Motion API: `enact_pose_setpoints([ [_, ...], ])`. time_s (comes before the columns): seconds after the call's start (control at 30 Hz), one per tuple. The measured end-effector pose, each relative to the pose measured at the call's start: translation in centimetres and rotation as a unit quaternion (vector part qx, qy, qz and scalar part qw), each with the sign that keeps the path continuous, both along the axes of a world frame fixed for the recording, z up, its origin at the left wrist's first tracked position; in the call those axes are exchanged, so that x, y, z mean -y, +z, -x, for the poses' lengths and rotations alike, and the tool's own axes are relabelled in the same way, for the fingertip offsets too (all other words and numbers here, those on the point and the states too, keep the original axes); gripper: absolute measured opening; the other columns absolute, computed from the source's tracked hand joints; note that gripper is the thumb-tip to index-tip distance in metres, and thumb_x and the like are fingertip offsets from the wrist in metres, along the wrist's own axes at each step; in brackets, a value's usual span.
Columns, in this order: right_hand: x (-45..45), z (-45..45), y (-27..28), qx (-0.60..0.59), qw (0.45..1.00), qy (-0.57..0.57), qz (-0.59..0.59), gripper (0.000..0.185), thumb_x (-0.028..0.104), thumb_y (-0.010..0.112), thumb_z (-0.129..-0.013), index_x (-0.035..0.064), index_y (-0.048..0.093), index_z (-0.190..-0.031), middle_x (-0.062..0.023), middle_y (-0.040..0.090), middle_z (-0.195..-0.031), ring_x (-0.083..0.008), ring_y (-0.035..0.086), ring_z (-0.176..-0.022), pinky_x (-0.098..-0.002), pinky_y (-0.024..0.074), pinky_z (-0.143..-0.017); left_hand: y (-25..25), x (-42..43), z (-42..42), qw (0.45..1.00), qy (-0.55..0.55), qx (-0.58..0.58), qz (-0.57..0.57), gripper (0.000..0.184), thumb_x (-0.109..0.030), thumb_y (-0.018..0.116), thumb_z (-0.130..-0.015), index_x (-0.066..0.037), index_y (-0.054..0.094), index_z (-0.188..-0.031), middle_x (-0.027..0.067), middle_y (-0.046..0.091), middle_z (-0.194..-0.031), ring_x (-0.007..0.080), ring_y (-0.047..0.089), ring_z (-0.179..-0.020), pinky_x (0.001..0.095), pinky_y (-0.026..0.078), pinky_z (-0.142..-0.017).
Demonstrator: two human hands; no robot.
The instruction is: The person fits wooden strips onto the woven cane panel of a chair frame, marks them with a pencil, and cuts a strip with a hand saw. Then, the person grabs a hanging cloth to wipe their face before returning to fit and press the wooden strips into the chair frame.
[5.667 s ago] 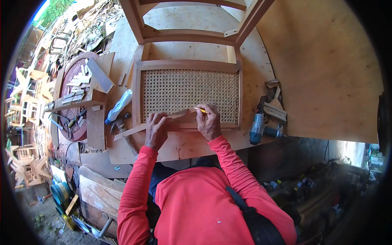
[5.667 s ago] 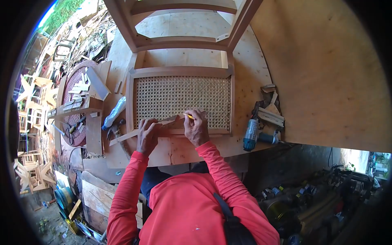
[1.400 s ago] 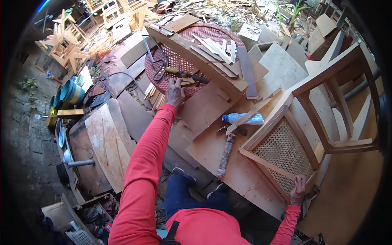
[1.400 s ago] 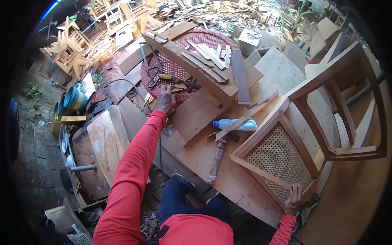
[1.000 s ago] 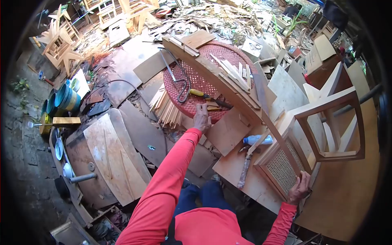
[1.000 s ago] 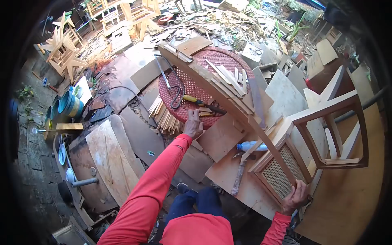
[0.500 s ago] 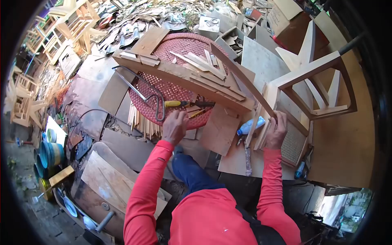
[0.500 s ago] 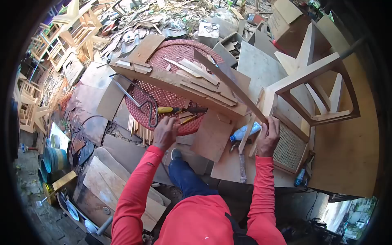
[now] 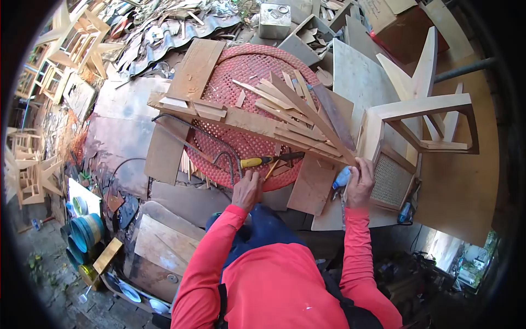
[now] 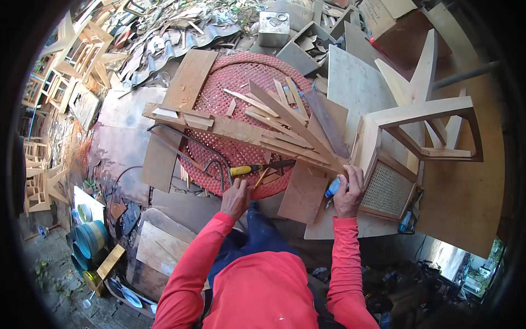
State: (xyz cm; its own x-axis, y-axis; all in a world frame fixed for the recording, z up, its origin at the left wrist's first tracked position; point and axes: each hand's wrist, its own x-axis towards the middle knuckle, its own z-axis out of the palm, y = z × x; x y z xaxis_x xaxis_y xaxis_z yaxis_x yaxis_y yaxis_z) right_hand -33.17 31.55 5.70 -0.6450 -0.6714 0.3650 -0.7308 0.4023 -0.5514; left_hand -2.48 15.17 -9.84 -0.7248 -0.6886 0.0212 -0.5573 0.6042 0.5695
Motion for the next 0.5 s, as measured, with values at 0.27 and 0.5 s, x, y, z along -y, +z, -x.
enact_pose_setpoints([
  [0.27, 2.3, -1.6, -0.5, -0.019, 1.000, -0.006, -0.024, 0.028, -0.004, 0.064, -0.095, -0.0021, 0.068, -0.122, -0.0200, 0.066, -0.113, -0.0413, 0.067, -0.108, -0.0482, 0.0545, -0.095, 2.0, 3.3, -0.8, 0.977, 0.192, 0.089, 0.007, 0.069, -0.020, 0.083, -0.084, -0.004, 0.054, -0.145, 0.0184, 0.056, -0.126, 0.0394, 0.056, -0.120, 0.0485, 0.047, -0.101],
  [0.5, 4.1, -2.0, -1.1, -0.036, 0.999, 0.027, -0.027, 0.029, -0.006, 0.064, -0.092, -0.0015, 0.067, -0.120, -0.0201, 0.066, -0.117, -0.0416, 0.066, -0.113, -0.0468, 0.0524, -0.099, 3.6, 3.2, -0.5, 0.933, 0.328, 0.040, -0.140, 0.085, 0.000, 0.065, -0.077, 0.001, 0.037, -0.158, 0.0324, 0.057, -0.124, 0.0540, 0.059, -0.118, 0.0564, 0.049, -0.104],
])
